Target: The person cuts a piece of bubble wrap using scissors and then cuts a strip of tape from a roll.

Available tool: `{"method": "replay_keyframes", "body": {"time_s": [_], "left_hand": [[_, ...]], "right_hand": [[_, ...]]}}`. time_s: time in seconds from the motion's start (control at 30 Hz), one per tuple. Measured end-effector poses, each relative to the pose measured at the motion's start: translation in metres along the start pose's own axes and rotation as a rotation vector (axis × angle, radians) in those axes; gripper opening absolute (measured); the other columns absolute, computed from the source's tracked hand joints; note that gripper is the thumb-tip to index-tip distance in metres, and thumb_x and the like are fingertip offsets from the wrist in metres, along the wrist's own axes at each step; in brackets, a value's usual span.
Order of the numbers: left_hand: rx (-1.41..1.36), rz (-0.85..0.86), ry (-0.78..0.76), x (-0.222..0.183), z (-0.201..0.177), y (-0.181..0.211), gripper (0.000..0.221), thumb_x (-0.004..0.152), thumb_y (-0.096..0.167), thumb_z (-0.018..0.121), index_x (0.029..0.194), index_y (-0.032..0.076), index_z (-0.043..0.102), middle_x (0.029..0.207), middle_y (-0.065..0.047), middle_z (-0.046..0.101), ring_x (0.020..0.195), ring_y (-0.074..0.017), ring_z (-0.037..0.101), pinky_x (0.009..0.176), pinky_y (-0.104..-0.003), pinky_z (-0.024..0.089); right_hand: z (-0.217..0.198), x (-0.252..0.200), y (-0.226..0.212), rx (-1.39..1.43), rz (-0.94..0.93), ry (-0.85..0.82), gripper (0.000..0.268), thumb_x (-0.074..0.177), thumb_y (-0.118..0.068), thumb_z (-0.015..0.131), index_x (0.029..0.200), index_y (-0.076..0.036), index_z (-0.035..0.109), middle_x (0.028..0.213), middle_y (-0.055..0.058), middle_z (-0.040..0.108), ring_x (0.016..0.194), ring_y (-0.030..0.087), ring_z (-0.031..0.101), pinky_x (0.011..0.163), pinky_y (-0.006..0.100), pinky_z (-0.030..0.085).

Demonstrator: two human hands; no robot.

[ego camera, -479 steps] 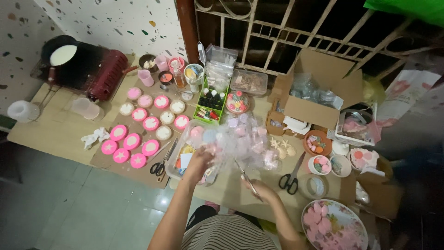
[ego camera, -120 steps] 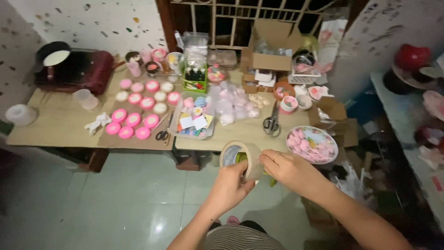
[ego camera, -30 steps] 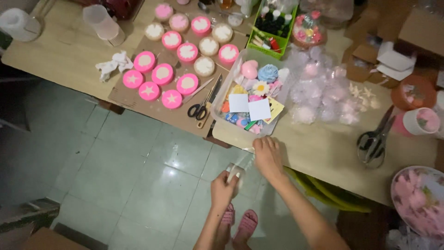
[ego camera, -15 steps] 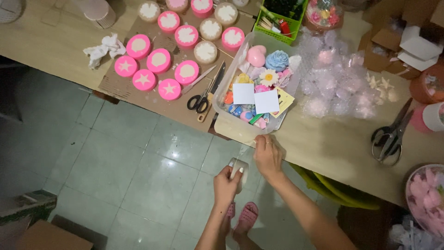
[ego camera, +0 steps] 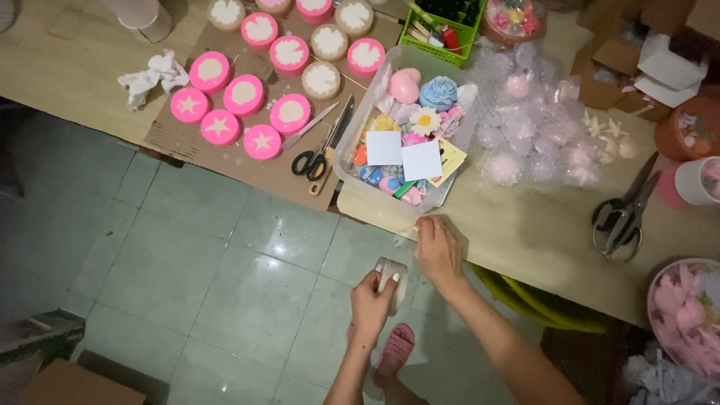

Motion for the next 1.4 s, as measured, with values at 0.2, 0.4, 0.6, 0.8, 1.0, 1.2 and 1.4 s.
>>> {"method": "replay_keyframes", "body": {"time_s": [0.2,0.4,0.6,0.8,1.0,1.2,1.4], "left_hand": [[0.023,0.032,0.014,0.004,0.007,-0.003,0.028,0.086,0.027,0.074,0.083,-0.001,0.070,0.060,-0.011,0.065,0.052,-0.0143,0.056,0.052,-0.034,0.047],[0.108,0.035,-0.014,0.019,0.017,-0.039,0.030,0.087,0.030,0.072,0.082,0.000,0.069,0.061,-0.011,0.063,0.054,-0.0147,0.055,0.052,-0.034,0.047],[0.157,0.063,0.028,0.020,0.013,-0.023,0.038,0.086,0.032,0.075,0.077,-0.004,0.066,0.057,-0.015,0.057,0.053,-0.0176,0.048,0.052,-0.036,0.042],[0.134,0.034,0.037,0.027,0.017,-0.040,0.034,0.085,0.033,0.074,0.081,0.000,0.070,0.060,-0.012,0.064,0.054,-0.0166,0.055,0.053,-0.035,0.046],[0.065,-0.007,-0.003,0.024,0.014,-0.023,0.037,0.085,0.029,0.076,0.108,0.003,0.062,0.068,-0.013,0.071,0.060,-0.0200,0.067,0.057,-0.035,0.052],[-0.007,-0.019,-0.178,0.024,0.014,0.000,0.038,0.089,0.020,0.068,0.124,0.010,0.059,0.076,-0.013,0.074,0.062,-0.0190,0.069,0.056,-0.034,0.054],[-0.277,-0.082,-0.392,0.020,0.022,-0.004,0.017,0.097,0.012,0.061,0.112,0.004,0.061,0.083,-0.012,0.073,0.063,-0.0171,0.068,0.050,-0.033,0.057]], "right_hand": [[-0.002,0.004,0.004,-0.044,0.014,-0.018,0.010,0.087,-0.004,0.068,0.095,-0.004,0.063,0.095,0.013,0.063,0.083,0.034,0.066,0.070,0.045,0.053],[-0.071,-0.006,0.117,-0.090,0.322,0.289,0.013,0.086,0.001,0.065,0.098,-0.003,0.064,0.097,0.014,0.060,0.083,0.027,0.061,0.070,0.040,0.050],[-0.162,-0.072,0.322,-0.578,0.604,0.308,0.022,0.084,-0.008,0.071,0.096,0.007,0.060,0.097,0.028,0.060,0.095,0.045,0.058,0.081,0.053,0.046],[-0.150,-0.094,0.393,-0.375,0.771,0.103,0.039,0.095,-0.017,0.074,0.111,0.013,0.054,0.103,0.035,0.061,0.102,0.051,0.059,0.090,0.054,0.047],[-0.189,-0.117,0.297,-0.133,0.721,0.226,0.054,0.090,-0.015,0.078,0.124,0.012,0.047,0.113,0.026,0.058,0.105,0.038,0.058,0.091,0.045,0.047],[-0.127,-0.179,0.205,0.497,0.775,-0.382,0.033,0.082,-0.011,0.078,0.109,-0.005,0.060,0.092,0.007,0.061,0.083,0.017,0.059,0.074,0.032,0.049],[-0.056,-0.172,0.130,0.391,0.607,-1.068,0.026,0.087,-0.028,0.075,0.104,-0.010,0.065,0.080,0.003,0.065,0.070,0.015,0.060,0.066,0.033,0.053]]}}
Point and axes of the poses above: each hand's wrist, its own x-axis towards the middle knuckle, its own z-axis out of the palm, y = z × x, the point moved 7 cm from there along x, towards the middle knuckle
